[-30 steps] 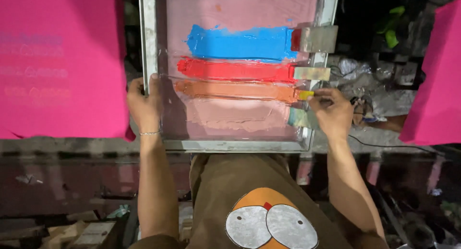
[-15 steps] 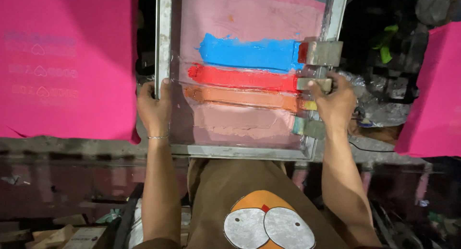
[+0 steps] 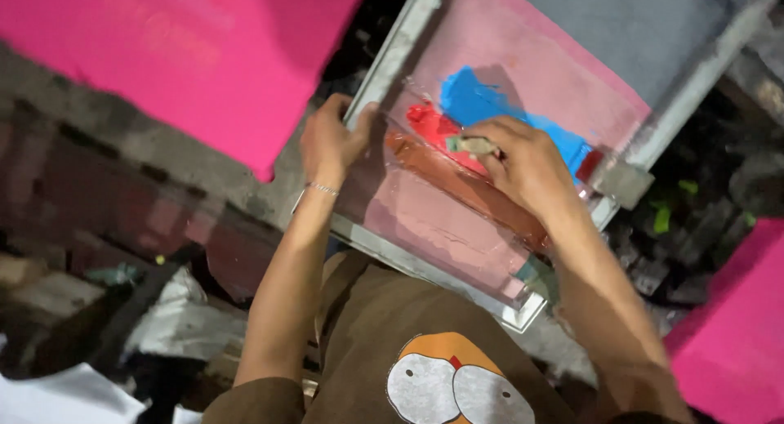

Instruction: Manually applying multi-colored ink to t-shirts using a screen printing frame and squeegees.

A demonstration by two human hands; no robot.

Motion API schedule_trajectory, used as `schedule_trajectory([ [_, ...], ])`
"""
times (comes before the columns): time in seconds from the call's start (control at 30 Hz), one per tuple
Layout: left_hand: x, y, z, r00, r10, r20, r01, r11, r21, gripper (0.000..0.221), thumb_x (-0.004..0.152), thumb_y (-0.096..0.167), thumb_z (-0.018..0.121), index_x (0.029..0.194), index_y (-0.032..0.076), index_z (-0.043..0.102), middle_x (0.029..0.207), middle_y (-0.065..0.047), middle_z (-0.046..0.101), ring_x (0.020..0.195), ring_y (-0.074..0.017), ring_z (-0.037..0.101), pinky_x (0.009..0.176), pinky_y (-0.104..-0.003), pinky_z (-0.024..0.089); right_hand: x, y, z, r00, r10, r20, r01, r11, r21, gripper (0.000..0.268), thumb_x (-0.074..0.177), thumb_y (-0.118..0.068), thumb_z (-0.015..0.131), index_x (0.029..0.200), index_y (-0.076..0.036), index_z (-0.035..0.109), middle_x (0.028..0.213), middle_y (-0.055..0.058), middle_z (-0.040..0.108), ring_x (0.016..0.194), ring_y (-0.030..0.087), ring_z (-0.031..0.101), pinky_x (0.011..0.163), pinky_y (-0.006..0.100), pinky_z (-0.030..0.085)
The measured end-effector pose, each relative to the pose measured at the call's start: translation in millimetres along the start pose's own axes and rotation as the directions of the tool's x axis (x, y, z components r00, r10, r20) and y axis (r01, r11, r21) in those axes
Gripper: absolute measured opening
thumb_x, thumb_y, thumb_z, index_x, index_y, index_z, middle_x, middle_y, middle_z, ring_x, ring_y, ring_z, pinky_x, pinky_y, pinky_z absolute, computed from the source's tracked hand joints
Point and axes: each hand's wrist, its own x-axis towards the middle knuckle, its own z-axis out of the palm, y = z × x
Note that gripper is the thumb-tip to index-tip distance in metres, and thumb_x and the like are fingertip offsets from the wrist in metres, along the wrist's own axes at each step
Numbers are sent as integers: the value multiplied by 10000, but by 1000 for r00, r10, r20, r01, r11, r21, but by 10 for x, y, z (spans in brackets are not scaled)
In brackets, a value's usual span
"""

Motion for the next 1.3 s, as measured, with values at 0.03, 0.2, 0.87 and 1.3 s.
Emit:
schedule_trajectory([
  [0.03,2,-15,13,1000,6,4,-6,1000,12,406,892,619,688,1071,255,712,991,-61,770,1053,-336,724,878,-481,570,136,7,61,991,-98,89,105,992,-68,302,874,31,737,1146,-100,726,1097,157,725,1021,435,694,850,514,564],
  [0.2,-94,42,-44,999,34,-27,-36,998,-52,411,894,584,682,1053,206,714,976,-107,765,1035,-391,718,886,-534,566,249,289,244,919,-224,326,328,892,-311,283,894,-134,690,1168,-201,710,1099,49,708,1006,346,712,827,474,599],
  [0.87,-95,38,52,992,117,-54,-115,993,39,534,954,613,587,1146,124,679,889,-111,765,840,-358,722,709,-548,539,365,262,11,749,-196,633,504,789,-351,537,806,143,592,1210,-186,720,1188,-22,711,855,304,702,495,455,549],
  [1.3,-36,-84,169,956,255,-148,-249,967,58,568,989,716,517,884,162,594,594,21,474,557,-205,509,518,-431,387,-532,431,-554,802,-127,583,369,873,-318,690,653,327,547,1174,-92,719,1228,39,720,659,224,723,369,354,607],
])
